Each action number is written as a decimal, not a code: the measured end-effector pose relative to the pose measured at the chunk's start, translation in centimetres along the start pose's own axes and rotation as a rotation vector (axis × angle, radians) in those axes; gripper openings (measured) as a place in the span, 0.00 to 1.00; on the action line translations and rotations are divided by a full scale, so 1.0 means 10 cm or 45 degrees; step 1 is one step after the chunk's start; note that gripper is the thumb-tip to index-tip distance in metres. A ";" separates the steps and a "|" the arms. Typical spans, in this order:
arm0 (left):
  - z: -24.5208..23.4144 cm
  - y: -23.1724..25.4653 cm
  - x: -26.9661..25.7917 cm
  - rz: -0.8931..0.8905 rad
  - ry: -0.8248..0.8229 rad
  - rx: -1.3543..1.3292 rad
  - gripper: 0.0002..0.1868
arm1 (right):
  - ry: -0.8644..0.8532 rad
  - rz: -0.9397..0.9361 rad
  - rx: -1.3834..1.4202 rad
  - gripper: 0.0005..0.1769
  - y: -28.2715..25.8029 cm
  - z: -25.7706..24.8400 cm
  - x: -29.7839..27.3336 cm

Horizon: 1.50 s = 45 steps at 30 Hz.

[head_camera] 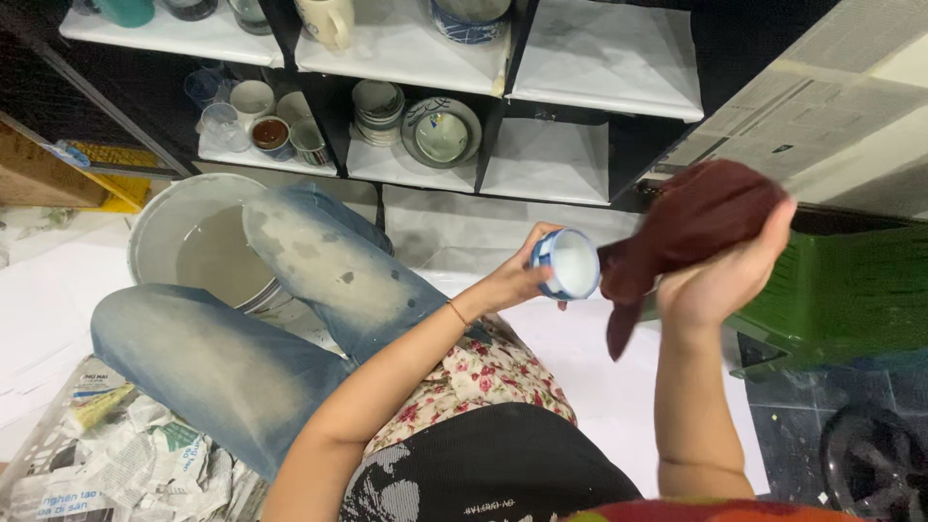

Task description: The person washes ceramic cups and bowls in a bucket of water, then dries them with a cloth and places them on a nearby shelf. The person handles each item one at a time, rinsing and wiping them before stacking them.

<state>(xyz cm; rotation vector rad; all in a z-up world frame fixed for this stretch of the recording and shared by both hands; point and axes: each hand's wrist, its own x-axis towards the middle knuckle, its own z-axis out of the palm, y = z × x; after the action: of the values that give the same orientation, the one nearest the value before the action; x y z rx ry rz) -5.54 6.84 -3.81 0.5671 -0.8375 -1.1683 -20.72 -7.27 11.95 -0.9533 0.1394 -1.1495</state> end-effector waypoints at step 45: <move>0.11 0.08 -0.08 -0.159 0.245 0.878 0.48 | -0.713 -0.271 -1.563 0.33 0.95 -0.80 -0.68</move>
<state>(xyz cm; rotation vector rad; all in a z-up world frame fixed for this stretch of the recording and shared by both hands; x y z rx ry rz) -6.09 7.84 -2.80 1.2908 -1.0460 -0.8984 -21.36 -5.45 -2.07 -2.3845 0.3034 -0.8799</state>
